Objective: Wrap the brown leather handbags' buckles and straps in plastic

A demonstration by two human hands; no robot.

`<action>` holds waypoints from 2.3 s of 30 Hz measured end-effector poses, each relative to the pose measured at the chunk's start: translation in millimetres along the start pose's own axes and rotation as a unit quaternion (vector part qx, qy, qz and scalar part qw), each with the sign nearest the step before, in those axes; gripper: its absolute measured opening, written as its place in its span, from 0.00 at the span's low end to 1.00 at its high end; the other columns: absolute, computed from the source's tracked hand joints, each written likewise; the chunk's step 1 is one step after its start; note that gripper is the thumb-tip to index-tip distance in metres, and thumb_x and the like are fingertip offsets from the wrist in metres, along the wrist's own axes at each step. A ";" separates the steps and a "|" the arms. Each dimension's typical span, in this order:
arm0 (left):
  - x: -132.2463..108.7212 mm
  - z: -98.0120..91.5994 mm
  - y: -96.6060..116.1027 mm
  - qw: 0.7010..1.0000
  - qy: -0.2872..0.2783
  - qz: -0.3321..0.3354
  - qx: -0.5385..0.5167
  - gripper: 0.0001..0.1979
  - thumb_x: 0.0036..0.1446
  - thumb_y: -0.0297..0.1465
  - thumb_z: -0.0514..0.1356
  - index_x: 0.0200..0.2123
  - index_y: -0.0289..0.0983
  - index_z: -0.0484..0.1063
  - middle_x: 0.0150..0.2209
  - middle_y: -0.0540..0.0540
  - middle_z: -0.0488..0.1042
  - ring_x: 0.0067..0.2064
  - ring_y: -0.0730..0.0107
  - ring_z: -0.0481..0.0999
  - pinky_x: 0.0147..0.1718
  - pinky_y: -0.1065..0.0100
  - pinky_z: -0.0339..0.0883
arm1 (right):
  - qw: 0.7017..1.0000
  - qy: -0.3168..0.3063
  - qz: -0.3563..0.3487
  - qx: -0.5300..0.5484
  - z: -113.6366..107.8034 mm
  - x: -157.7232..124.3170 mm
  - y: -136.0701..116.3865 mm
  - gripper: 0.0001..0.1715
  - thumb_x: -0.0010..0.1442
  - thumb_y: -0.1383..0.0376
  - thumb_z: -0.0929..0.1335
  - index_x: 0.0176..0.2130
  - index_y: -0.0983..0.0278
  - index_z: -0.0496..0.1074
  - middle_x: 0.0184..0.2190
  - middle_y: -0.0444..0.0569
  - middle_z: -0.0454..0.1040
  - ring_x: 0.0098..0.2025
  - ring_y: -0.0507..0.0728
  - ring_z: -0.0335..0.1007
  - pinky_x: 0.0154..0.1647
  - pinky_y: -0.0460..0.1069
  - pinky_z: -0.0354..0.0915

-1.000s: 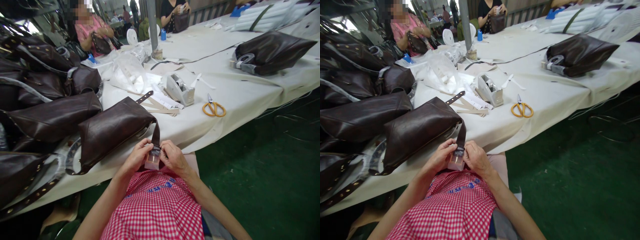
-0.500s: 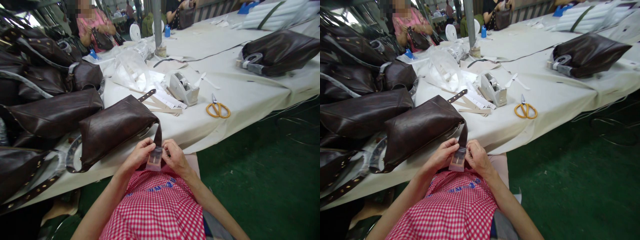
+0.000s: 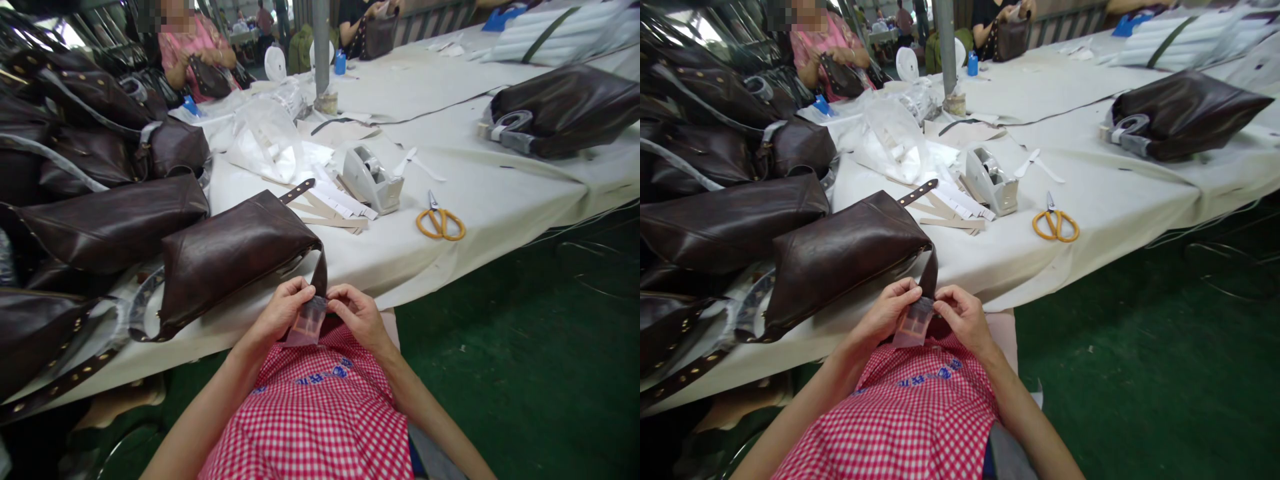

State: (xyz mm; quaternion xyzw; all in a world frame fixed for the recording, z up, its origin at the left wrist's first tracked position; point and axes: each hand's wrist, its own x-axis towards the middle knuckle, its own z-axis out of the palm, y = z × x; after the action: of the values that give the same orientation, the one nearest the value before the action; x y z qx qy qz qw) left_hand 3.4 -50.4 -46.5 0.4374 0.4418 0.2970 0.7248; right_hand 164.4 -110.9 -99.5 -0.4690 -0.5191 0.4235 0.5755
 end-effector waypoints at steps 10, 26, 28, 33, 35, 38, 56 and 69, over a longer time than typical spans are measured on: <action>1.6 -3.9 -1.2 1.000 -0.003 -0.002 -0.009 0.20 0.45 0.40 0.71 0.23 0.36 0.64 0.20 0.55 0.65 0.21 0.79 0.64 0.22 0.76 0.58 | 0.990 -0.026 -0.081 -0.116 3.6 7.7 -8.9 0.09 0.64 0.65 0.64 0.31 0.61 0.65 0.31 0.45 0.67 0.34 0.54 0.65 0.36 0.49 0.63; -6.5 -18.5 11.4 0.966 -0.087 0.164 0.179 0.09 0.55 0.30 0.64 0.40 0.37 0.81 0.40 0.42 0.78 0.42 0.63 0.75 0.44 0.68 0.67 | 0.989 0.042 -0.061 -0.125 12.4 6.0 -2.7 0.10 0.67 0.63 0.61 0.31 0.60 0.62 0.32 0.46 0.69 0.34 0.55 0.66 0.36 0.49 0.63; -6.7 -14.2 11.2 0.952 -0.082 0.207 0.210 0.10 0.55 0.29 0.64 0.41 0.37 0.80 0.41 0.42 0.78 0.43 0.62 0.75 0.46 0.67 0.66 | 0.991 0.057 -0.045 -0.117 13.6 6.4 0.8 0.10 0.66 0.63 0.61 0.31 0.60 0.63 0.31 0.45 0.70 0.33 0.54 0.66 0.35 0.48 0.63; -4.8 -1.4 5.4 0.912 -0.042 0.311 0.263 0.08 0.54 0.25 0.63 0.39 0.36 0.77 0.36 0.44 0.75 0.41 0.63 0.74 0.43 0.65 0.65 | 0.997 0.070 0.010 -0.031 12.6 4.8 6.2 0.08 0.64 0.60 0.64 0.34 0.61 0.67 0.29 0.43 0.71 0.31 0.53 0.66 0.34 0.47 0.63; -2.6 2.0 2.0 0.893 -0.028 0.348 0.283 0.07 0.54 0.24 0.62 0.38 0.36 0.74 0.36 0.45 0.74 0.40 0.65 0.73 0.42 0.65 0.65 | 0.998 0.061 0.034 0.011 11.6 3.7 5.2 0.08 0.63 0.59 0.66 0.35 0.61 0.68 0.30 0.43 0.71 0.31 0.53 0.66 0.34 0.47 0.64; 0.7 4.2 -1.8 0.873 -0.012 0.385 0.299 0.04 0.55 0.22 0.61 0.34 0.36 0.70 0.34 0.46 0.72 0.38 0.67 0.71 0.40 0.66 0.64 | 0.995 0.065 0.054 0.043 11.7 2.7 1.1 0.08 0.60 0.59 0.69 0.35 0.61 0.69 0.31 0.43 0.71 0.33 0.53 0.67 0.35 0.47 0.65; -6.3 -1.7 7.2 0.825 -0.057 0.438 0.354 0.06 0.61 0.21 0.54 0.34 0.35 0.68 0.39 0.42 0.70 0.41 0.67 0.70 0.40 0.67 0.68 | 0.997 0.081 0.006 -0.017 12.9 10.2 -12.9 0.05 0.59 0.68 0.68 0.38 0.62 0.73 0.65 0.54 0.59 0.43 0.54 0.75 0.49 0.51 0.69; -16.7 4.3 12.7 0.811 -0.045 0.385 0.439 0.06 0.58 0.21 0.54 0.32 0.36 0.66 0.41 0.42 0.70 0.41 0.65 0.72 0.40 0.65 0.70 | 0.994 0.083 -0.014 -0.067 14.6 11.5 -9.2 0.06 0.59 0.70 0.66 0.35 0.62 0.73 0.63 0.54 0.60 0.58 0.60 0.67 0.53 0.54 0.66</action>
State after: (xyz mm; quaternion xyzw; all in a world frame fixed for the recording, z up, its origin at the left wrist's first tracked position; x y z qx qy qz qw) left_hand -0.6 -60.0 -27.8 0.8563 0.2873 0.3059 0.3011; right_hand 151.1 -100.0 -87.9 -0.5332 -0.5031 0.3392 0.5894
